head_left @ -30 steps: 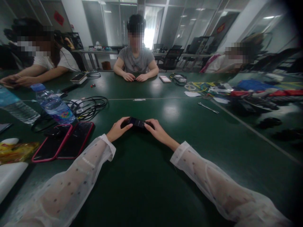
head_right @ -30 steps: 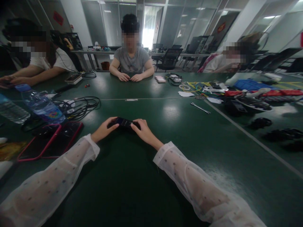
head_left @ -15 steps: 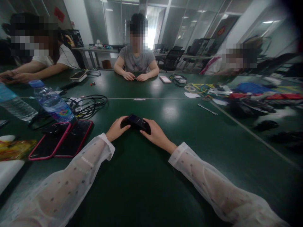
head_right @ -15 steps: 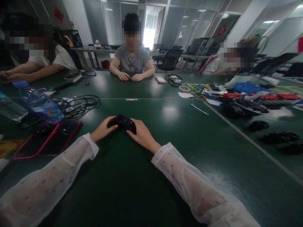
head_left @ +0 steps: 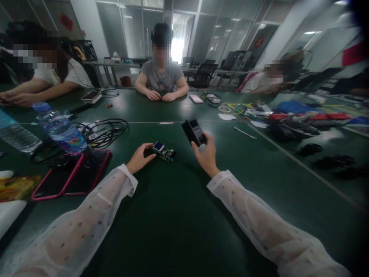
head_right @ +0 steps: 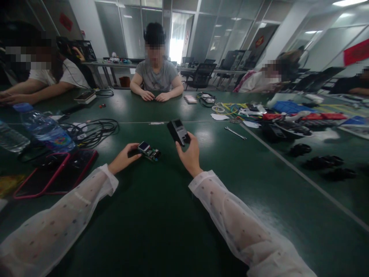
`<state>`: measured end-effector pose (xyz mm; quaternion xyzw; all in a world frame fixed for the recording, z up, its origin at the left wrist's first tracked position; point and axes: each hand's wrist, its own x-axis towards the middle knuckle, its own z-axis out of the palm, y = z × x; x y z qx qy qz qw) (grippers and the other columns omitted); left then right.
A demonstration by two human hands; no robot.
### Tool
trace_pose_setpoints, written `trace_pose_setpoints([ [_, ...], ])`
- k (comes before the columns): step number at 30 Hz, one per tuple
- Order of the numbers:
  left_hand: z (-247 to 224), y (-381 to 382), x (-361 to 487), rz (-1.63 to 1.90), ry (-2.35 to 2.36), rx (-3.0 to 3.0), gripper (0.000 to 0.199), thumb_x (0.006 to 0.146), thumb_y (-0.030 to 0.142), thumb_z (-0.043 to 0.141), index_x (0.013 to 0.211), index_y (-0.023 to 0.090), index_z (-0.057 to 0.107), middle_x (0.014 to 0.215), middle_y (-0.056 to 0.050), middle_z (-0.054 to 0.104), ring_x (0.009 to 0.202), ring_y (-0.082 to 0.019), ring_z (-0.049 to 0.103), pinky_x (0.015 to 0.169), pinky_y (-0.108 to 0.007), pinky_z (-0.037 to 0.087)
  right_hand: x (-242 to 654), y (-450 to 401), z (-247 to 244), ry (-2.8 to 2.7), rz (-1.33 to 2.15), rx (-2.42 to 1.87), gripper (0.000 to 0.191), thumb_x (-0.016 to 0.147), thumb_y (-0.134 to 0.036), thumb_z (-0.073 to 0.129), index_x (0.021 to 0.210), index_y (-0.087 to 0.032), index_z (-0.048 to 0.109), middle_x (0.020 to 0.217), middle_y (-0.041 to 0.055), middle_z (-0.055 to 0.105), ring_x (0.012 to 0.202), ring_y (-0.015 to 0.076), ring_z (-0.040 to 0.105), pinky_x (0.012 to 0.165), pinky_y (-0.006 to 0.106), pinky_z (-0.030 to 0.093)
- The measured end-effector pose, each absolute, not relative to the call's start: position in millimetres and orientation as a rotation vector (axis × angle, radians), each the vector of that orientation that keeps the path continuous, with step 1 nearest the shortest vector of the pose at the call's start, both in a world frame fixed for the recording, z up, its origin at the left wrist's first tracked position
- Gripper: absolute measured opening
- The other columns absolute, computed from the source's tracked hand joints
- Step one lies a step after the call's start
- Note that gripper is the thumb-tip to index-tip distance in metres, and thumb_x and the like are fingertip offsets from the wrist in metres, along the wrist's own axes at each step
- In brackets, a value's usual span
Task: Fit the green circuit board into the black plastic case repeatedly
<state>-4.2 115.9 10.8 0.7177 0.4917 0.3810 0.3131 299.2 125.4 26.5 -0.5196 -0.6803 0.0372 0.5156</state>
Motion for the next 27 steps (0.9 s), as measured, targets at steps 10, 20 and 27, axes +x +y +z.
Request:
trace_pose_setpoints([
  [10, 7, 119, -6, 1.045, 1.291, 1.845, 0.032, 0.08, 0.037, 0.067, 0.101, 0.019, 0.052, 0.111, -0.008, 0.06, 0.109, -0.024, 0.058, 0.099, -0.047, 0.044, 337, 142, 7, -1.745, -0.044, -1.624, 0.054, 0.084, -0.045, 0.055, 0.122, -0.006, 0.047, 0.113, 0.0238, 0.057, 0.106, 0.036, 0.054, 0.091, 0.052, 0.046],
  [20, 8, 117, -6, 1.002, 1.327, 1.855, 0.025, 0.082, 0.036, 0.064, 0.097, 0.02, 0.051, 0.111, -0.007, 0.062, 0.108, -0.023, 0.059, 0.097, -0.046, 0.044, 330, 141, 3, -1.893, -0.348, -1.687, 0.059, 0.088, -0.038, 0.049, 0.133, 0.0, 0.039, 0.12, 0.0262, 0.056, 0.108, 0.0363, 0.054, 0.092, 0.05, 0.046],
  [27, 7, 118, -8, 0.968, 1.337, 1.922, 0.016, 0.085, 0.032, 0.061, 0.094, 0.02, 0.056, 0.109, -0.006, 0.063, 0.105, -0.023, 0.059, 0.095, -0.046, 0.045, 328, 138, 6, -1.918, -0.386, -1.699, 0.059, 0.088, -0.037, 0.046, 0.133, 0.001, 0.04, 0.119, 0.0267, 0.057, 0.105, 0.0359, 0.055, 0.089, 0.049, 0.047],
])
